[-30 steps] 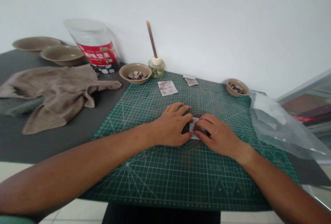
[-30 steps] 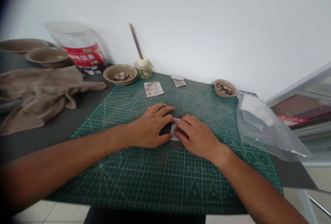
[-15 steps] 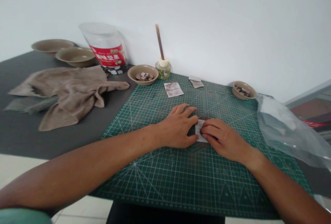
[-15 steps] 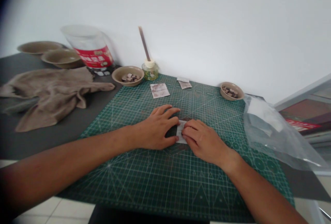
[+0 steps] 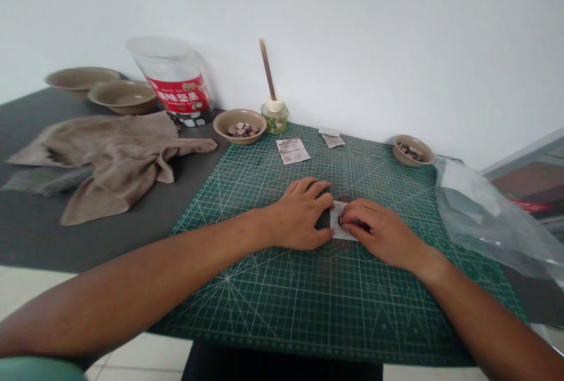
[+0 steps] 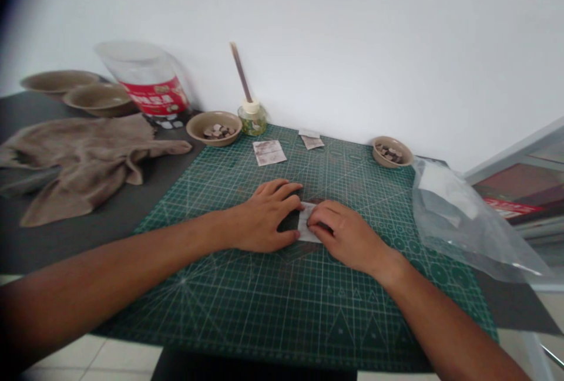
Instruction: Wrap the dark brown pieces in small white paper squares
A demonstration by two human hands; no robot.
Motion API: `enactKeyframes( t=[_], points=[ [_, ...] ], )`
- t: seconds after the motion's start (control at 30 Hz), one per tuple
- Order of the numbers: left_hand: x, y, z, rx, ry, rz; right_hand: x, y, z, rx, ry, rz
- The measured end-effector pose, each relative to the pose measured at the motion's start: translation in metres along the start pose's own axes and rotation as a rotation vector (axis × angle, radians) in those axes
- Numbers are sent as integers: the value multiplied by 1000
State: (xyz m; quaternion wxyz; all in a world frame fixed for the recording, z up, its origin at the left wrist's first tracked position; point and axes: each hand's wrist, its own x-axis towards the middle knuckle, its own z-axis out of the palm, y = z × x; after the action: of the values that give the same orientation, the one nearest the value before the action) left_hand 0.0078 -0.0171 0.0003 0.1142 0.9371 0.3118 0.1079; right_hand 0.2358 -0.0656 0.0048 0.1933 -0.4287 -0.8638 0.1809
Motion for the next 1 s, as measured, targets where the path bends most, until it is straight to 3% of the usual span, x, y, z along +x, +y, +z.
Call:
enactKeyframes(
  t=[0.13, 0.27, 0.47, 0.7, 0.9, 1.0],
  points=[
    [0, 0, 1, 7, -3, -4, 5, 2, 3, 10, -46, -77],
    [1, 0, 1, 5, -11, -14, 9, 14, -5, -72, 18, -8],
    [1, 1, -2, 3, -35, -20, -5, 13, -16, 8, -143, -91],
    [1, 0, 0, 14, -36, -14, 9, 14, -13, -83, -43, -7],
    [1, 1, -1, 14, -32, -6, -1, 13, -17, 67, -199, -94],
    [1, 0, -1, 14, -33, -7, 3, 10, -11, 4, -115, -82]
  ],
)
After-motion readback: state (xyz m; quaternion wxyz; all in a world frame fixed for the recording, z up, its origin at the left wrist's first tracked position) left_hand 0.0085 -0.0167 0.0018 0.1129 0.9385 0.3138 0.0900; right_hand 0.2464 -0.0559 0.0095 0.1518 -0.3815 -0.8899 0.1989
